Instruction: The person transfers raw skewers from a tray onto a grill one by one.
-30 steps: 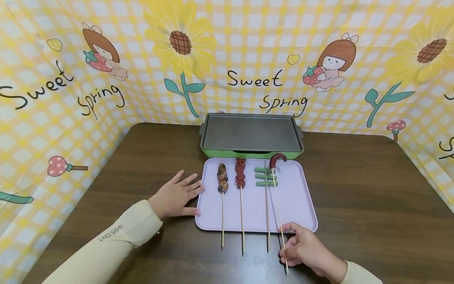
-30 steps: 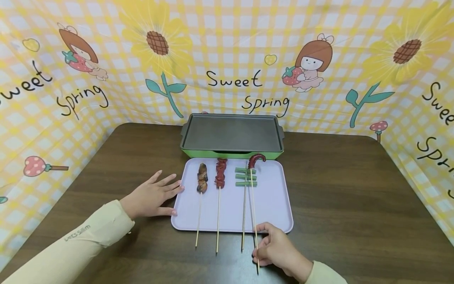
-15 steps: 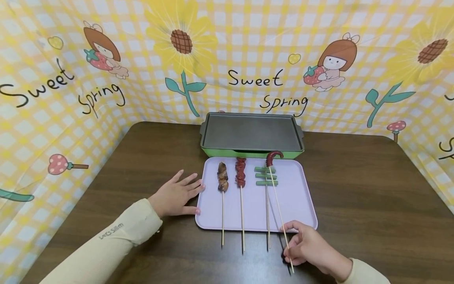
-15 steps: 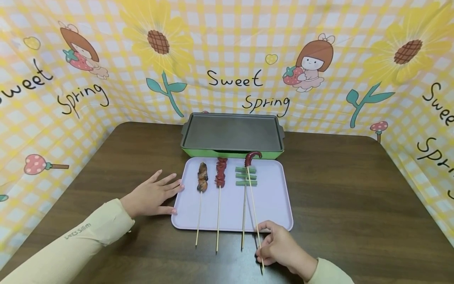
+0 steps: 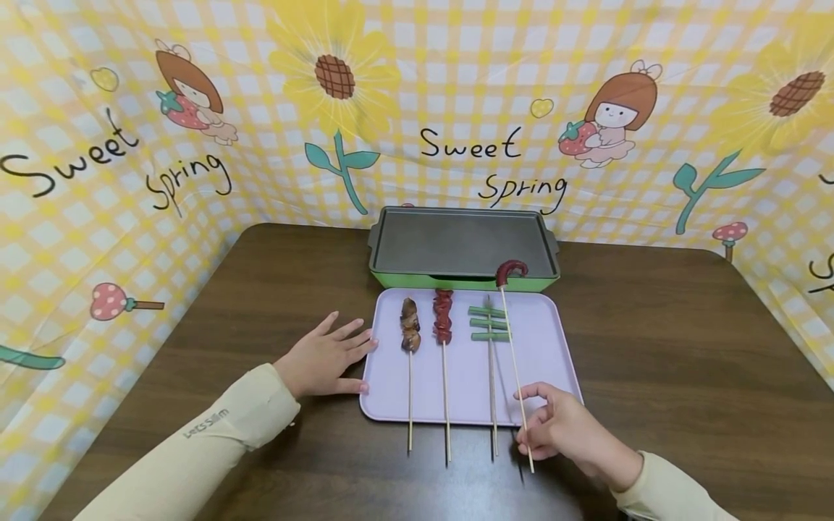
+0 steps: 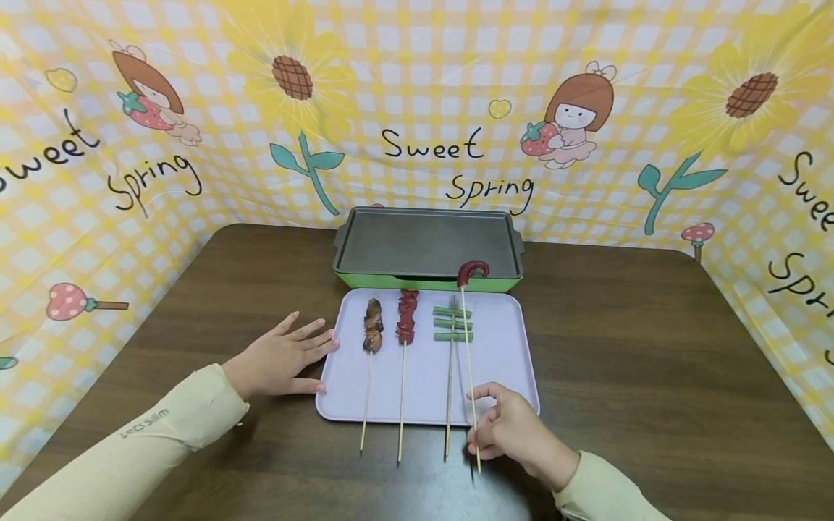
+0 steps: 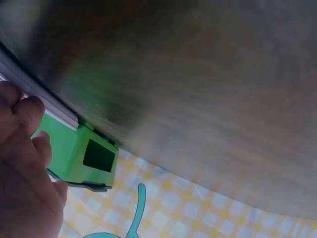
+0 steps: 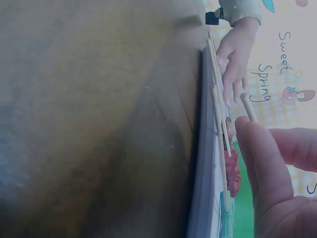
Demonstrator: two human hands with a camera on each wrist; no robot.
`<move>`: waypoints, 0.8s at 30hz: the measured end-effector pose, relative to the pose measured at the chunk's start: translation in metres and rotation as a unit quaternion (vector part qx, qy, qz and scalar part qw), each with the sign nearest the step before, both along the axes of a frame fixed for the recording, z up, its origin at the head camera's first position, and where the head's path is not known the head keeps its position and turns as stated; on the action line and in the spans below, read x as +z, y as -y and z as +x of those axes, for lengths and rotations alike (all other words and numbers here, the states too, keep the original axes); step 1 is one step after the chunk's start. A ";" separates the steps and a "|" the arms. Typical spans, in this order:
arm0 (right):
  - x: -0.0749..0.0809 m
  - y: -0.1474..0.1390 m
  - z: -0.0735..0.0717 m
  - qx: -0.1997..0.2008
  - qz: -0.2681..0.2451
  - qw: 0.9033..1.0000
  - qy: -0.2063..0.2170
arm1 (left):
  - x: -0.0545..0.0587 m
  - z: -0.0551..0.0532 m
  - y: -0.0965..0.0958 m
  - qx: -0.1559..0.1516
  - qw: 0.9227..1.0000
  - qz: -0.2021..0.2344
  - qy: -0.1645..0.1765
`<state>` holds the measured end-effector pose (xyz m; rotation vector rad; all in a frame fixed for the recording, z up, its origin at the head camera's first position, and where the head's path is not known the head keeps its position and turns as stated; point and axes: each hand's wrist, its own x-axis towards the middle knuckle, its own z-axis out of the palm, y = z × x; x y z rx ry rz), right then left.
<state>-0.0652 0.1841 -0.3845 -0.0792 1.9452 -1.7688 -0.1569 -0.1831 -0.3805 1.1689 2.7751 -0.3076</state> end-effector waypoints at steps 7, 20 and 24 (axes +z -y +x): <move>0.003 0.001 -0.008 -0.005 0.000 1.000 -0.003 | 0.000 0.000 0.000 -0.001 1.000 0.003 0.000; 0.004 0.007 -0.028 -0.041 0.028 0.999 -0.006 | -0.003 0.000 0.002 0.002 1.000 0.021 0.006; 0.007 0.007 -0.034 -0.041 0.033 0.998 -0.016 | -0.003 0.001 0.002 0.006 1.000 0.018 0.011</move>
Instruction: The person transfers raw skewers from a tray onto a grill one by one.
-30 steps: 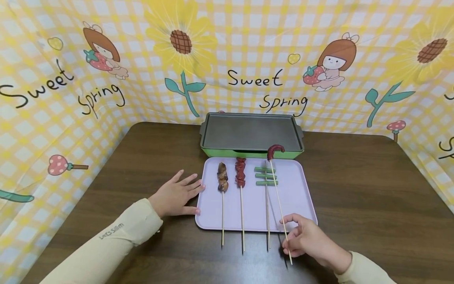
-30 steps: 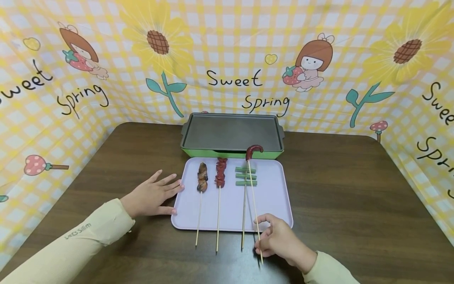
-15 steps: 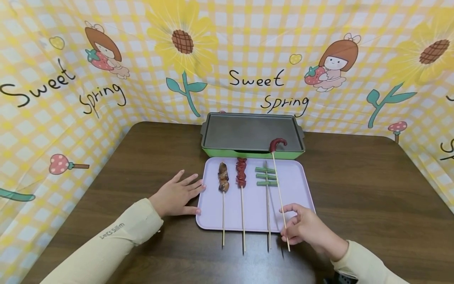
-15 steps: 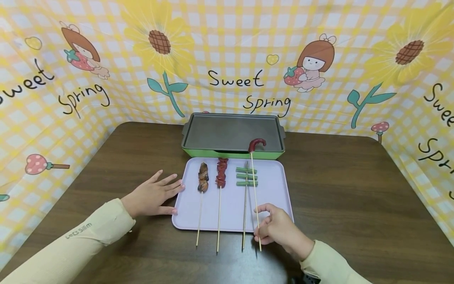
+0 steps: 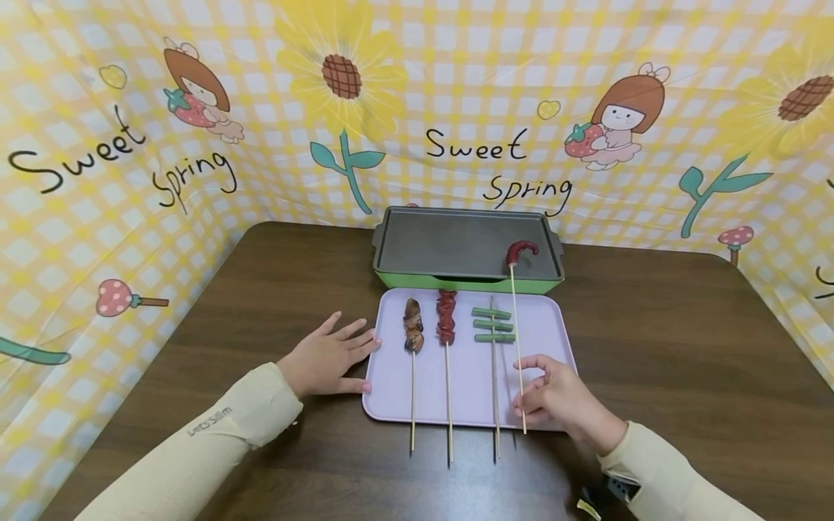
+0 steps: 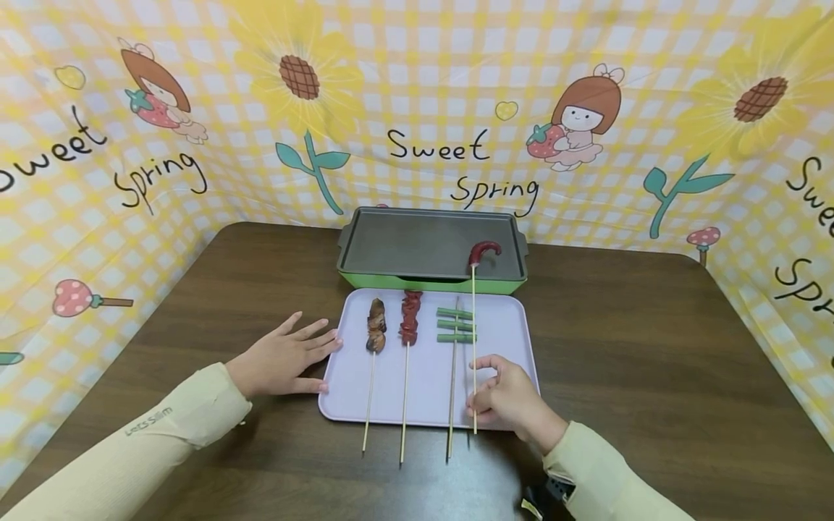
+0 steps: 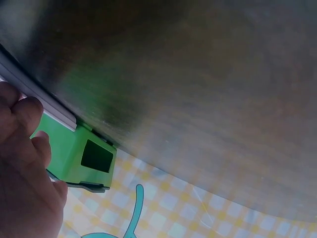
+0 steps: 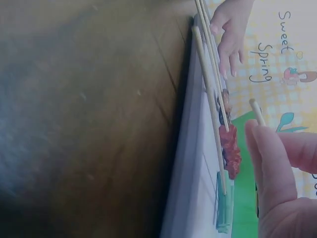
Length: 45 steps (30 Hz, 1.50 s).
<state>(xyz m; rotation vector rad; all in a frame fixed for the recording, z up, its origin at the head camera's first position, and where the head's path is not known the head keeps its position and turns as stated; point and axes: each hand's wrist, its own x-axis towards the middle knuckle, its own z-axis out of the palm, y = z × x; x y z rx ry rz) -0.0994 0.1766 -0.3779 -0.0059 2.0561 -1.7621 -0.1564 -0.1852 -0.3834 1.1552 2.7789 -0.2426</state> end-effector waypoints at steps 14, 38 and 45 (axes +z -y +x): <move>0.003 0.009 -0.013 -0.019 0.000 1.000 -0.012 | -0.004 0.001 -0.002 0.004 1.000 -0.001 0.006; 0.014 0.005 -0.046 -0.056 -0.063 0.996 0.012 | 0.000 -0.003 0.000 0.000 1.000 -0.004 0.009; 0.017 0.004 -0.052 -0.063 -0.073 0.995 0.014 | 0.002 -0.003 -0.002 0.004 1.000 -0.003 0.012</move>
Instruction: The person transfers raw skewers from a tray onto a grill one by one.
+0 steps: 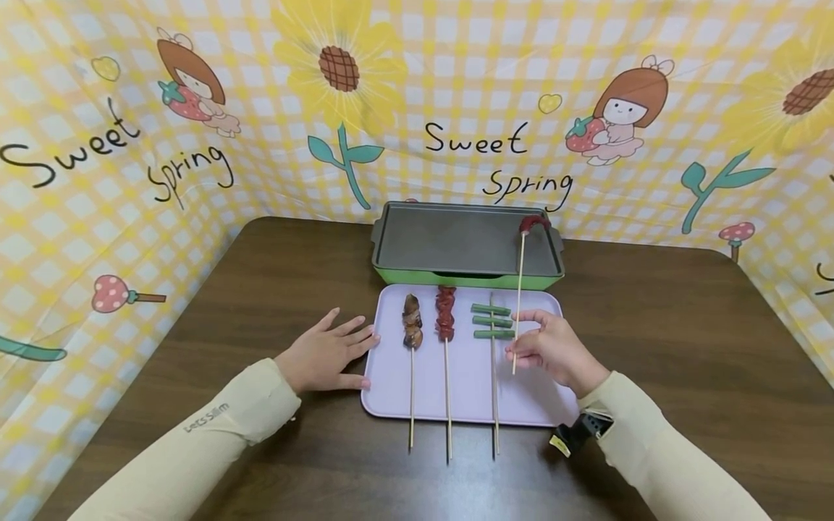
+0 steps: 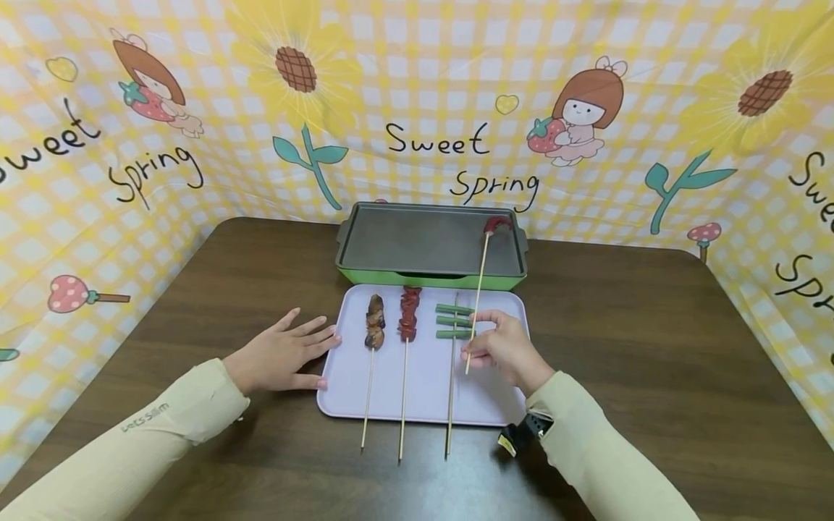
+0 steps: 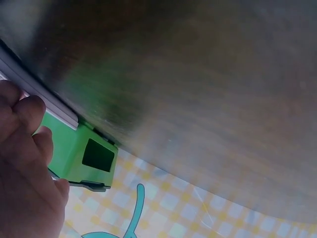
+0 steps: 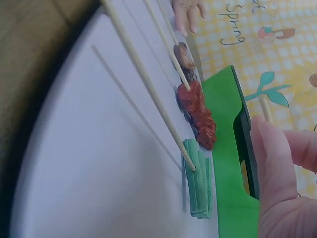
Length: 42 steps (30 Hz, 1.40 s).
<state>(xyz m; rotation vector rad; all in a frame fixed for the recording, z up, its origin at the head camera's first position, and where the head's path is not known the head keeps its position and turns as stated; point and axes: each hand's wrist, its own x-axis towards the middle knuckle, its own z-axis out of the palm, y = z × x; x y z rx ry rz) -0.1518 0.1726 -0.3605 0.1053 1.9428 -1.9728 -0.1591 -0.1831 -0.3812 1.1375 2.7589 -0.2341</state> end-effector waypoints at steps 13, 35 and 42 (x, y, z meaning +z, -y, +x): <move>-0.001 0.002 -0.011 -0.006 -0.015 1.000 -0.003 | -0.002 -0.001 0.002 -0.002 1.000 0.000 -0.004; -0.001 0.006 -0.027 -0.041 -0.034 0.998 0.015 | -0.003 0.001 0.002 0.004 1.000 -0.002 -0.002; 0.002 0.007 -0.028 -0.047 -0.028 0.998 0.012 | -0.002 0.001 0.002 0.003 1.000 0.001 -0.001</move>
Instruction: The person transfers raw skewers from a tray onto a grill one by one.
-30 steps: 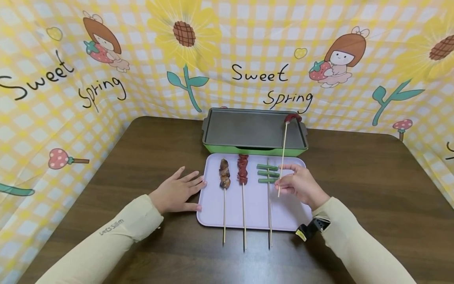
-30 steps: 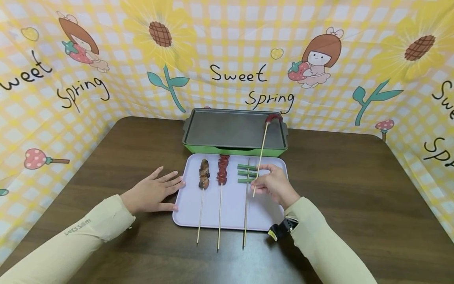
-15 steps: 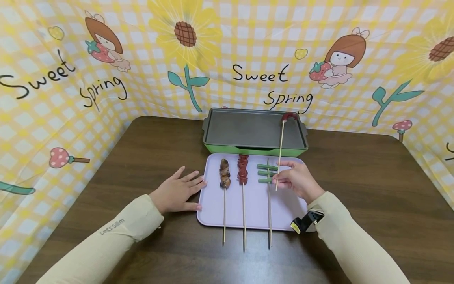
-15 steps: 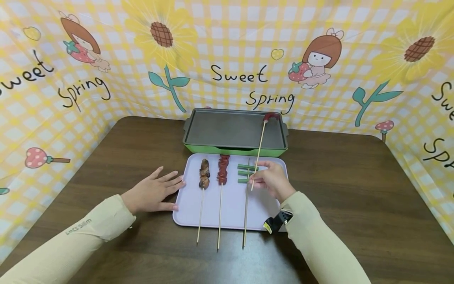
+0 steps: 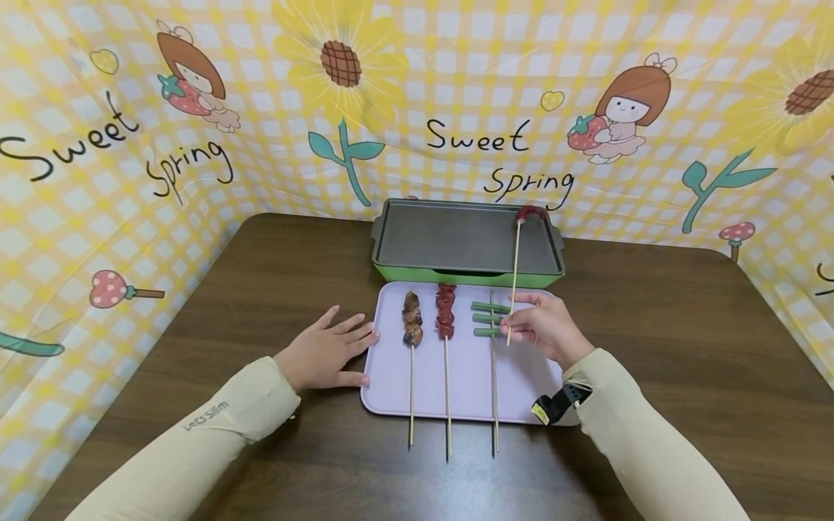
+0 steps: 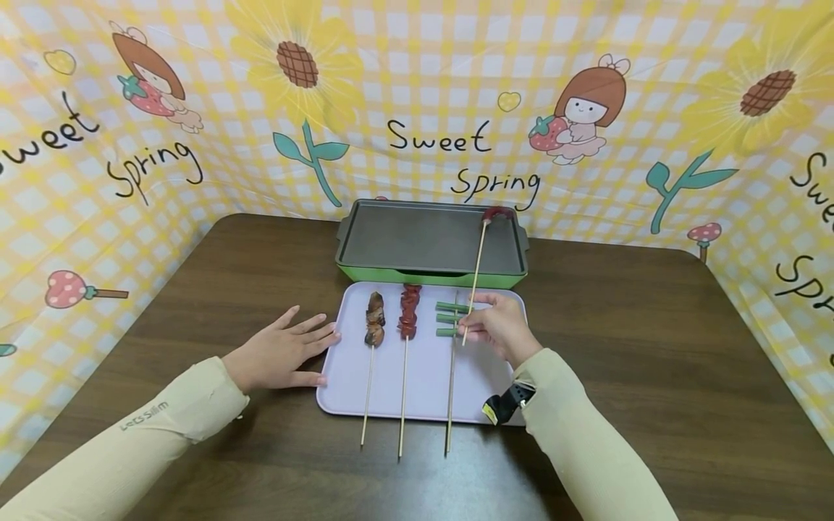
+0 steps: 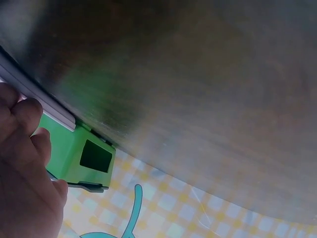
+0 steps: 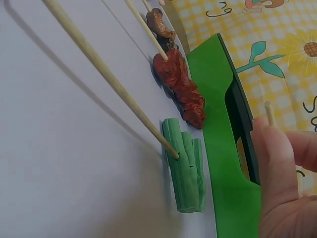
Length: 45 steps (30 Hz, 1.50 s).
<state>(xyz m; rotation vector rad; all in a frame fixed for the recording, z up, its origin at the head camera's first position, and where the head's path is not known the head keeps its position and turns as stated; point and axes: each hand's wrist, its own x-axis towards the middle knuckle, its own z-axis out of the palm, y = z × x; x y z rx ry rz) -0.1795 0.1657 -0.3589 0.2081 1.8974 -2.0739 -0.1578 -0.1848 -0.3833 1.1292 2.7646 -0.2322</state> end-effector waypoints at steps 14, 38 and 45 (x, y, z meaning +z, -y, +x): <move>-0.003 0.007 -0.006 -0.022 -0.017 1.000 -0.003 | 0.001 0.001 -0.001 0.000 1.000 0.002 0.003; -0.003 0.004 -0.007 -0.023 -0.027 0.999 0.009 | 0.000 -0.002 -0.002 0.029 0.998 0.007 0.051; 0.000 0.002 -0.004 -0.034 -0.016 0.999 0.007 | 0.002 -0.001 -0.003 0.023 0.999 0.011 0.046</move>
